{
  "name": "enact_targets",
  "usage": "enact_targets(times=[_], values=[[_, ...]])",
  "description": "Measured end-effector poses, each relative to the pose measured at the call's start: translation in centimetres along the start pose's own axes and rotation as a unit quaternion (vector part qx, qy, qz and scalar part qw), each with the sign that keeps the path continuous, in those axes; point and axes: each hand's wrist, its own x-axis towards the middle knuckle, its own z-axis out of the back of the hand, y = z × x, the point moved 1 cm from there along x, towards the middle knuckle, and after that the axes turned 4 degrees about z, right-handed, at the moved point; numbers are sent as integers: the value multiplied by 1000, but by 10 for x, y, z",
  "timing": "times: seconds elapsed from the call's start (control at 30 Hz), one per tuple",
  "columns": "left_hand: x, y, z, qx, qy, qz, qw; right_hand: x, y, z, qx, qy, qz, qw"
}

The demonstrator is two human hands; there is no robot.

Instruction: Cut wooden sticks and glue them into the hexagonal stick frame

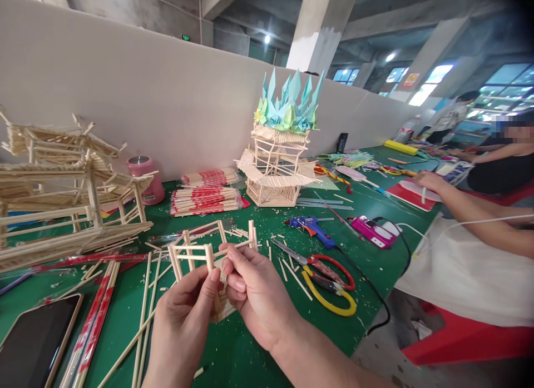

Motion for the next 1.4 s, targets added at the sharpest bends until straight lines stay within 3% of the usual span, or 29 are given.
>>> enact_targets(times=[1.4], values=[[-1, -1, 1, 10, -9, 2, 1000, 0, -2, 2, 1, 24, -18, 1000]])
